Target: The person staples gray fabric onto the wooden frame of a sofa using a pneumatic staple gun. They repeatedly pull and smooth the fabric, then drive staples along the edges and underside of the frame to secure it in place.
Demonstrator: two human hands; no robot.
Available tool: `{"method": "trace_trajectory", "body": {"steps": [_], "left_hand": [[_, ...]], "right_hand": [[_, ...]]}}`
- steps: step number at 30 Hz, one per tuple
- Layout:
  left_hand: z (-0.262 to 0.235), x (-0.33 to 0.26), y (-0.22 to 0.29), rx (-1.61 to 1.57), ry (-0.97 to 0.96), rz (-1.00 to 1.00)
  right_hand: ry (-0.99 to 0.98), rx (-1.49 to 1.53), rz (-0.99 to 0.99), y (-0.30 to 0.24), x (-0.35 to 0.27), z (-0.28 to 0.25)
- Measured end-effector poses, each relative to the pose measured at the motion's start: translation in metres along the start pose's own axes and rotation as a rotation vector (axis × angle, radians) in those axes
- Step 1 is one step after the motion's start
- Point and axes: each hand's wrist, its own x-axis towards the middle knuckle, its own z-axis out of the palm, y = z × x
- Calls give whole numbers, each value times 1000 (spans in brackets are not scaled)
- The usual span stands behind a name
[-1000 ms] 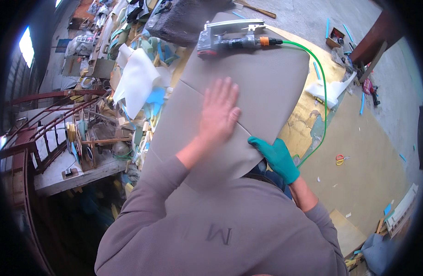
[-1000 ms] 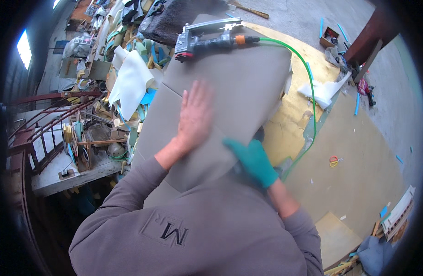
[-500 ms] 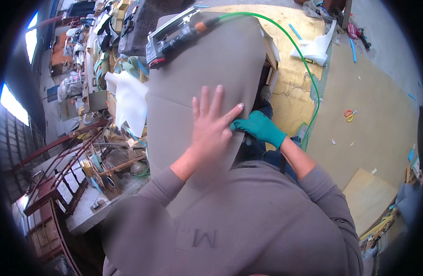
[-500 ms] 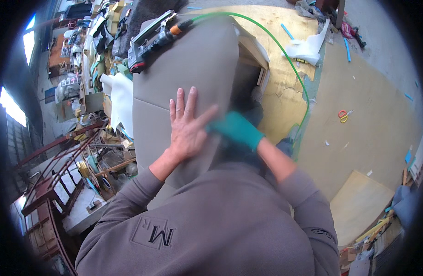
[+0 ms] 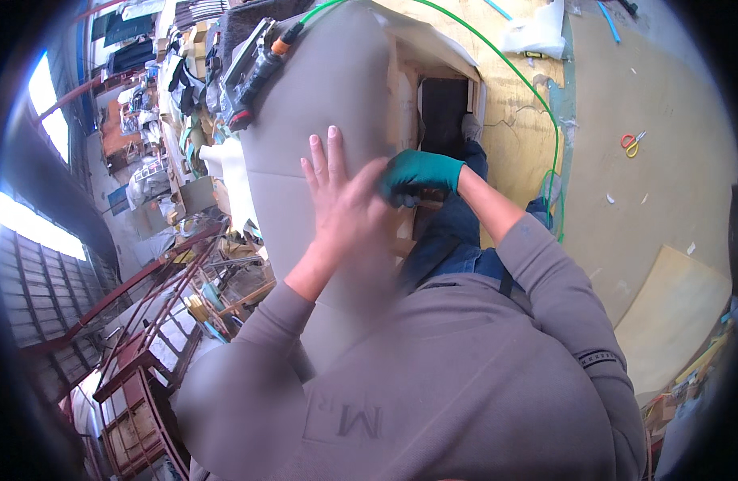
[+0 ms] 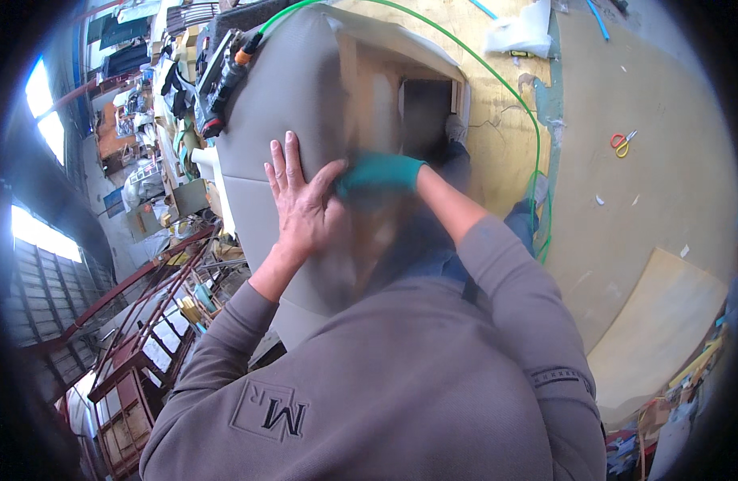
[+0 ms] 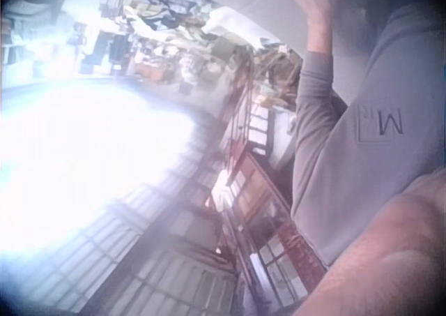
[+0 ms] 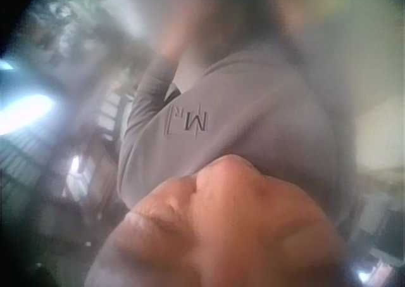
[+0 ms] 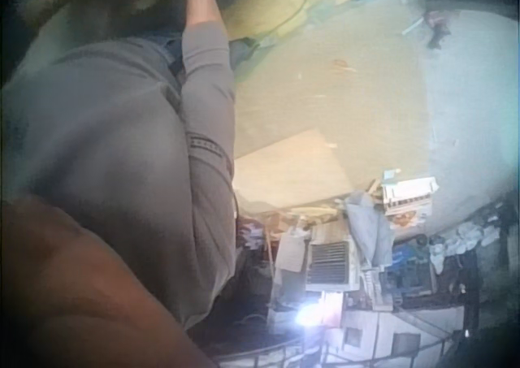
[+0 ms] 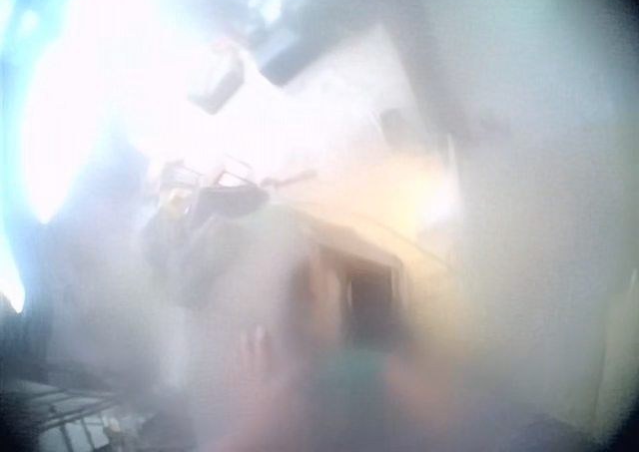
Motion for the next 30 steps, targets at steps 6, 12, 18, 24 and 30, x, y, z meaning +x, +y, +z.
{"method": "trace_trajectory", "body": {"steps": [6, 12, 18, 24, 30], "left_hand": [[6, 1, -3, 44, 11, 8], [13, -3, -10, 32, 21, 22], [14, -2, -8, -45, 97, 25], [17, -3, -5, -79, 140, 11], [10, -2, -2, -91, 133, 0]], "right_hand": [[345, 538, 357, 16, -43, -13], [719, -59, -379, -90, -29, -82], [797, -1008, -770, -194, 109, -85], [551, -1789, -515, -168, 207, -91], [369, -1648, -494, -194, 227, -112]]}}
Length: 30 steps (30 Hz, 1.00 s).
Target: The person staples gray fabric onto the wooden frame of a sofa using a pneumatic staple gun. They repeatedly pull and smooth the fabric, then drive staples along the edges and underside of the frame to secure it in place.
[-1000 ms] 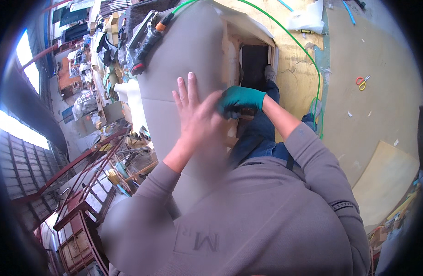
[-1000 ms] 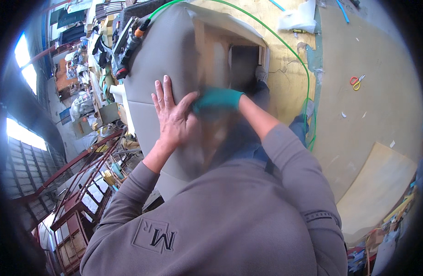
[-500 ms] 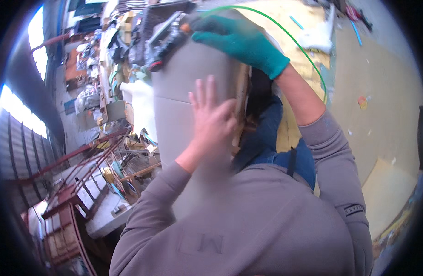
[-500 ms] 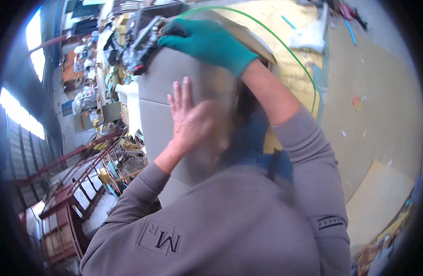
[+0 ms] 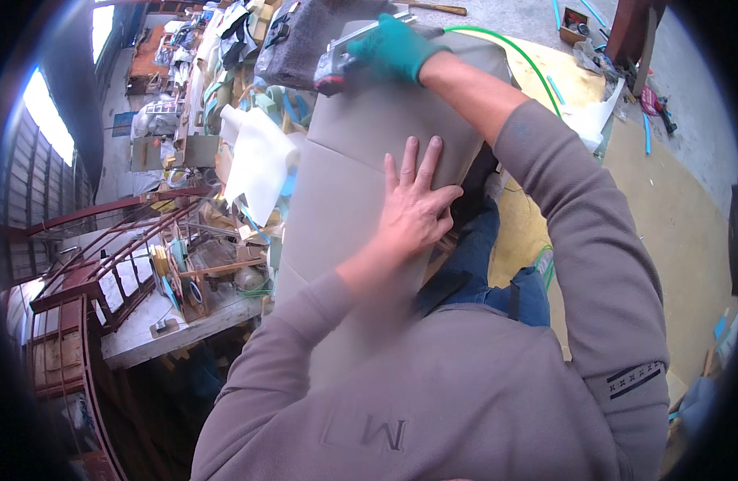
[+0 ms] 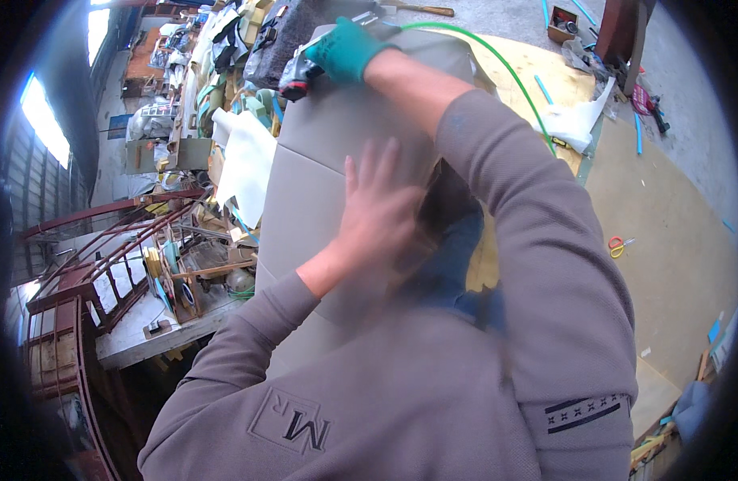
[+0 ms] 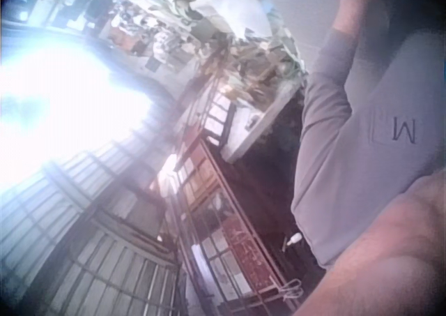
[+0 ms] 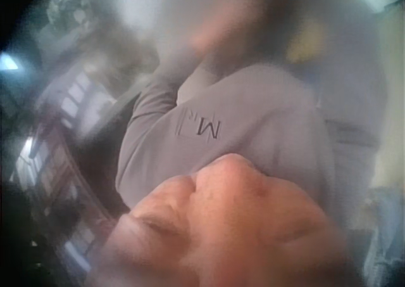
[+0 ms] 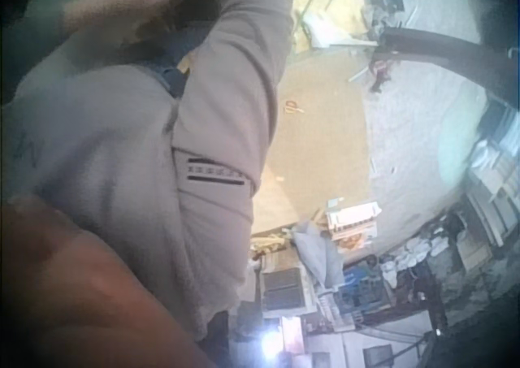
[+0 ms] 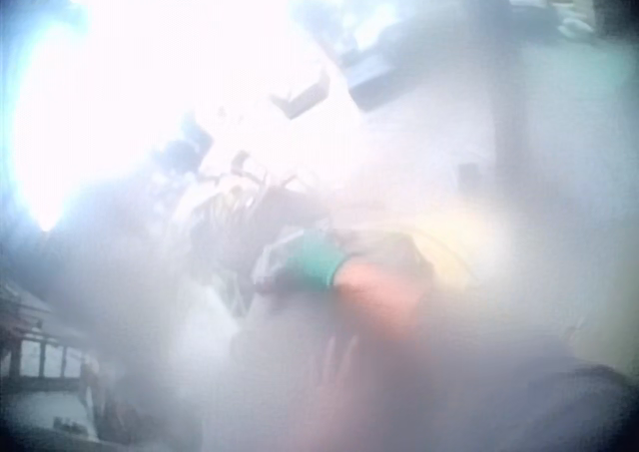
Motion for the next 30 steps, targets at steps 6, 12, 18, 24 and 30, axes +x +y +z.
{"method": "trace_trajectory", "body": {"steps": [6, 12, 18, 24, 30], "left_hand": [[1, 1, -2, -37, 18, 3], [2, 0, 0, 80, -16, 0], [2, 2, -1, 154, -37, 12], [2, 2, -6, 203, -55, 34], [-1, 4, -4, 204, -81, 32]], "right_hand": [[203, 780, 344, 13, -134, -114], [86, 1396, 1013, -57, -327, -116], [232, 1383, 1000, -172, -390, -38], [465, 1230, 813, -206, -372, -5], [400, 1217, 711, -199, -359, 4]]}}
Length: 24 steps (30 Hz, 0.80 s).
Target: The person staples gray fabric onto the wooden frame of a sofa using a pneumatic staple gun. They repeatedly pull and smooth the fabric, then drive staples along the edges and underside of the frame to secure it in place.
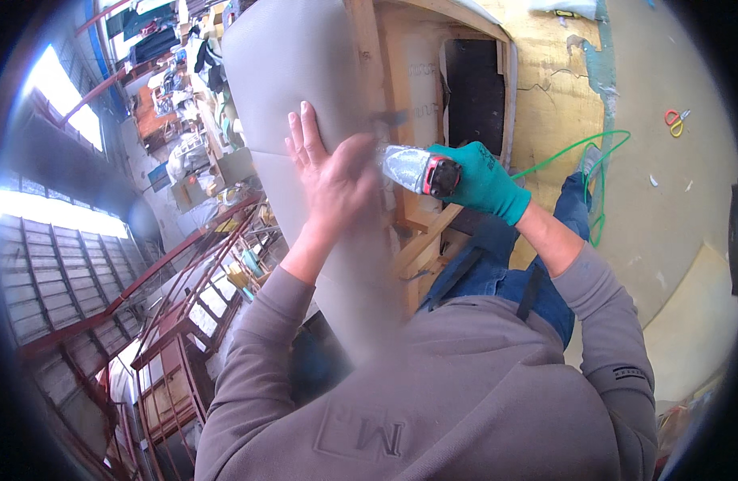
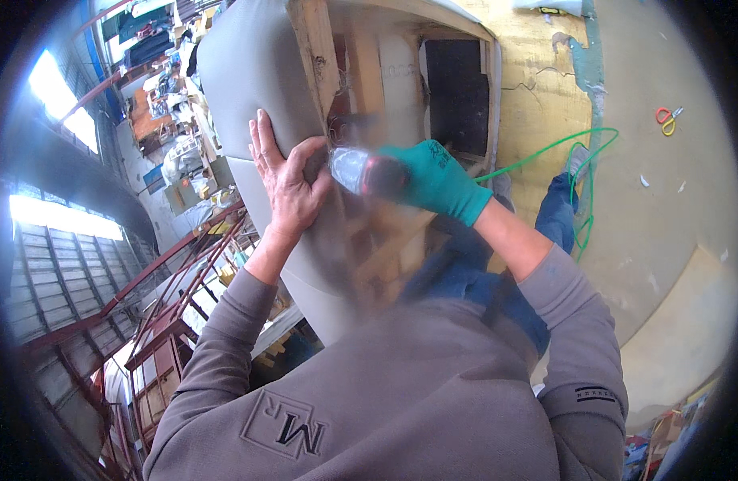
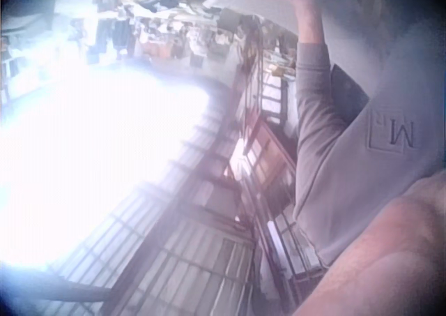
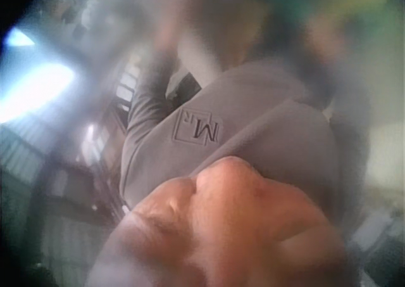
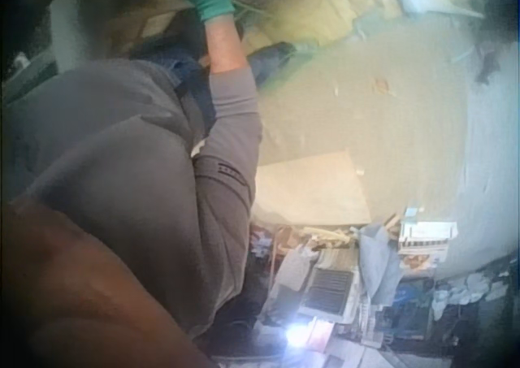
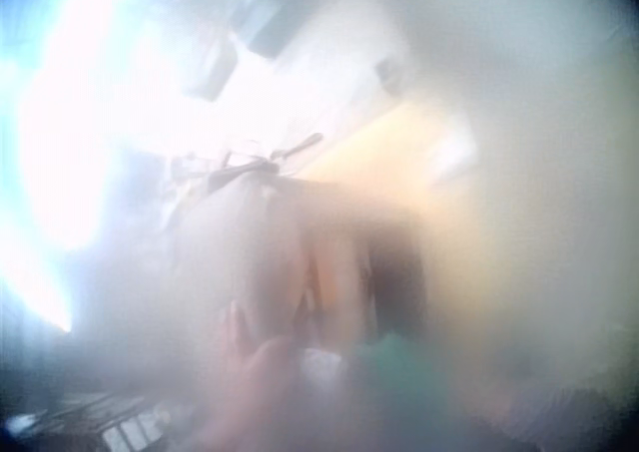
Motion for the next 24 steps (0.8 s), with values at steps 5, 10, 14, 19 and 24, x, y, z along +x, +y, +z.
{"method": "trace_trajectory", "body": {"steps": [5, 10, 14, 19, 24], "left_hand": [[-1, 0, 1, 0, -5, 9], [0, -1, 0, -17, 6, -4], [-1, 1, 0, -3, 9, 3], [6, 2, -3, 21, 77, 46], [13, -4, -10, 33, 215, 160]], "right_hand": [[-89, -9, -12, 2, 6, -3], [-172, -81, -25, 5, 17, -10], [-178, -154, -33, 1, 23, -17], [-91, -77, 87, -2, -16, -51], [-17, -249, 580, 15, -104, -100]]}}
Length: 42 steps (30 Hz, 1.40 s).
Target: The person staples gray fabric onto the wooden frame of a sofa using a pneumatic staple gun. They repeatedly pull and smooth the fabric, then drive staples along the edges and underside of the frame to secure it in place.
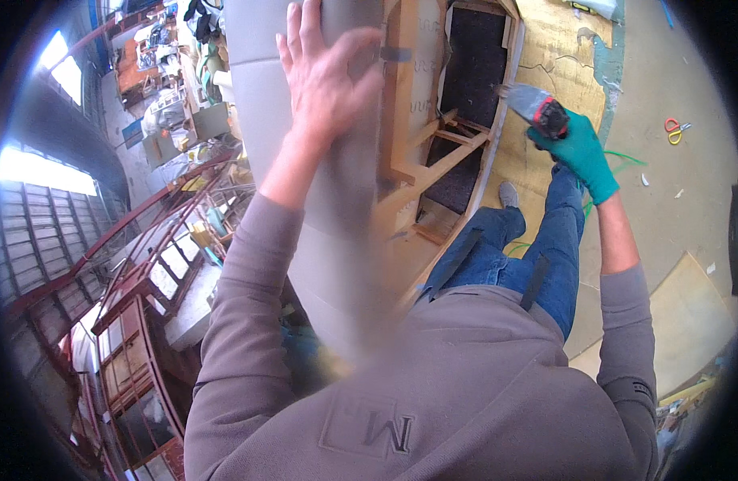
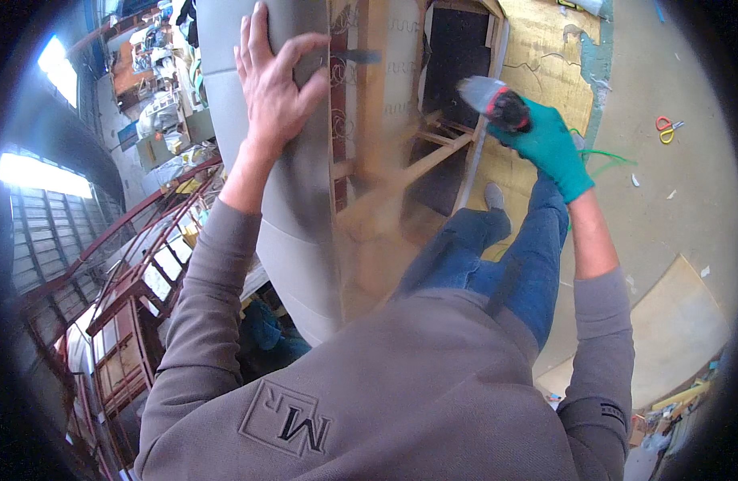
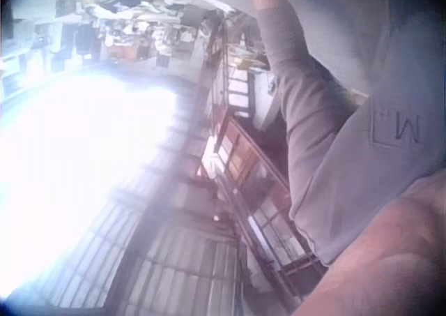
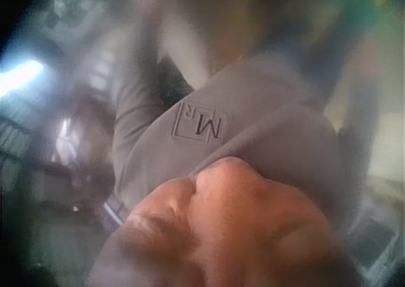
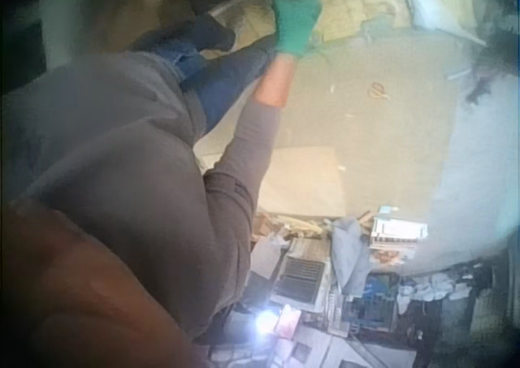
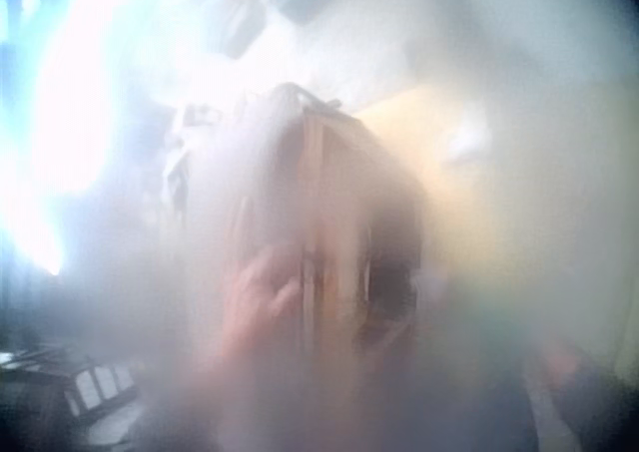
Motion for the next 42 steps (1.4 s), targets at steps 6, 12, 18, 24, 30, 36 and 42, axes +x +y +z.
{"method": "trace_trajectory", "body": {"steps": [6, 12, 18, 24, 30, 36, 42], "left_hand": [[-8, -32, -7, -106, 69, 96], [-19, -175, 7, -205, 32, -94], [-31, -292, 33, -179, -36, -266], [-35, -335, 61, -125, -54, -317], [-31, -349, 88, -61, -57, -417], [-29, -347, 103, 83, -20, -430], [-28, -345, 110, 141, -43, -478]], "right_hand": [[156, -222, 372, 69, -108, -22], [407, -167, 536, 116, -269, -20], [664, 92, 586, 143, -387, 39], [648, 162, 620, 162, -439, 86], [525, 49, 682, 167, -444, 83], [415, -26, 685, 162, -433, 54], [318, -244, 587, 166, -389, 25]]}}
